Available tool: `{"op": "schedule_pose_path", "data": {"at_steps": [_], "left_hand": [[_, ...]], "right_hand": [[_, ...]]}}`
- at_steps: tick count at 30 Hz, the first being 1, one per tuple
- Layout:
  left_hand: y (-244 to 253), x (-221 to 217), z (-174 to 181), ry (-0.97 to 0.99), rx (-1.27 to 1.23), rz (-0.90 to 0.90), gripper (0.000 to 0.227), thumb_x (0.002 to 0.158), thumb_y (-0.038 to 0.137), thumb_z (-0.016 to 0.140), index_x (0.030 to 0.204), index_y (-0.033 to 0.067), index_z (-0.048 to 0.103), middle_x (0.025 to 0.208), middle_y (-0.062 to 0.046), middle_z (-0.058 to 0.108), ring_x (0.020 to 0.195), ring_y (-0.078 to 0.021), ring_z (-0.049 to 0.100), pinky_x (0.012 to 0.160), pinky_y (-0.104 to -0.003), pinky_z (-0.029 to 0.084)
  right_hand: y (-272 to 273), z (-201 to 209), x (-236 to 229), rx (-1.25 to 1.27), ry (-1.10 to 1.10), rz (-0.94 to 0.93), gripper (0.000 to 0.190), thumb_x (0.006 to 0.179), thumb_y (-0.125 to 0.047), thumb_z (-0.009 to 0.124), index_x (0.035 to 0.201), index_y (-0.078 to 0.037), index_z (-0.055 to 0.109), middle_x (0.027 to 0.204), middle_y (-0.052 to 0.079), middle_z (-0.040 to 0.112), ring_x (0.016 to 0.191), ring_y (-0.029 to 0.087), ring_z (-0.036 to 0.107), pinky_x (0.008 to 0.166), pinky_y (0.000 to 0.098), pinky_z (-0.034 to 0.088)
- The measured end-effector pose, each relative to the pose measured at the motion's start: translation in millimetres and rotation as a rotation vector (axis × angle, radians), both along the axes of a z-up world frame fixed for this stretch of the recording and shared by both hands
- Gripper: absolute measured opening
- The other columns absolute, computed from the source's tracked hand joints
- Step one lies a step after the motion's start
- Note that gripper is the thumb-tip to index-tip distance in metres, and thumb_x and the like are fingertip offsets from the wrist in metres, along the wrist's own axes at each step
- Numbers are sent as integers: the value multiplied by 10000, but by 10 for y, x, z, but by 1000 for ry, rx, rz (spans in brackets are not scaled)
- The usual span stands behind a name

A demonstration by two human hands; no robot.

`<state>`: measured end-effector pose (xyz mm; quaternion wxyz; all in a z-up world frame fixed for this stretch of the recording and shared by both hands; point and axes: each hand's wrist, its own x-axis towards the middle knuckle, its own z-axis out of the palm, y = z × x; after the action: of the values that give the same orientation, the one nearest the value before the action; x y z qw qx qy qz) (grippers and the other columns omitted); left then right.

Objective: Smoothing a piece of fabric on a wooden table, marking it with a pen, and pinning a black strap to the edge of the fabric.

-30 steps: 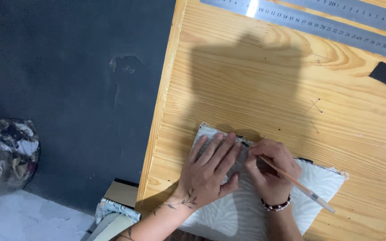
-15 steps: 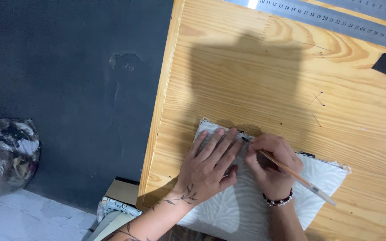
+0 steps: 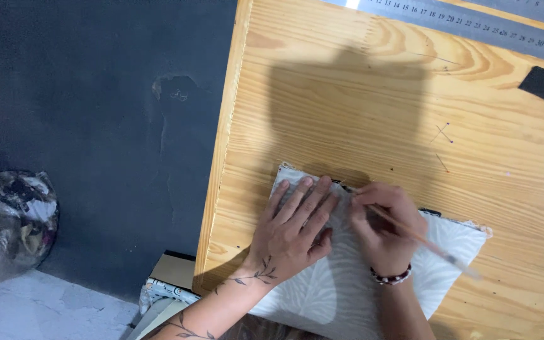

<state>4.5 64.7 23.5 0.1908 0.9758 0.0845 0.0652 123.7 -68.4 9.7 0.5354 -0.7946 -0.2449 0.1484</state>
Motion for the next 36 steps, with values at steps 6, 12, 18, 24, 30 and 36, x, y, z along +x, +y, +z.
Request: {"op": "schedule_pose_path", "data": {"at_steps": [6,12,18,24,30,36], "left_hand": [[-82,3,58,56,31,-11,564,957,403,573,1494,249,491,1569,-178,453,1441,-395,469,1173,-645,359],[-264,25,78,286,201,-72,914,841,966,485,1580,492,231,1632,-294,231,1515,-514,230,1164,-770,221],[-288,70,117,359,330,-108,934,840,981,224,1616,470,133,1636,-320,221,1510,-528,166,1167,-746,111],[-532,74,108,402,145,43,943,869,899,470,1626,408,195,1627,-386,-44,1494,-607,-41,1017,-885,162],[-1015,399,158,66,-388,-145,485,1061,161,402,1465,-104,444,1574,-256,404,1497,-399,370,1234,-521,301],[-1098,431,-87,52,-177,-124,506,1073,252,416,1519,15,459,1593,-157,428,1497,-289,402,1225,-440,333]], "right_hand": [[-215,-275,55,572,350,-418,158,872,29,634,904,-94,540,794,108,565,819,172,579,658,207,482],[-937,-181,289,859,535,-579,187,944,-6,617,995,-117,475,928,46,455,823,79,498,758,124,542],[-774,-268,193,570,246,-537,167,915,46,556,971,-85,467,842,111,478,668,180,483,580,237,441],[-707,-204,208,591,288,-540,164,926,37,564,993,-86,478,927,146,515,680,158,505,632,210,463],[-767,-310,201,624,299,-530,162,939,-23,621,997,-81,482,928,130,534,661,150,523,635,207,478],[-830,-262,270,622,349,-443,137,946,-19,601,999,-86,493,919,116,532,694,157,541,650,223,503]]}}
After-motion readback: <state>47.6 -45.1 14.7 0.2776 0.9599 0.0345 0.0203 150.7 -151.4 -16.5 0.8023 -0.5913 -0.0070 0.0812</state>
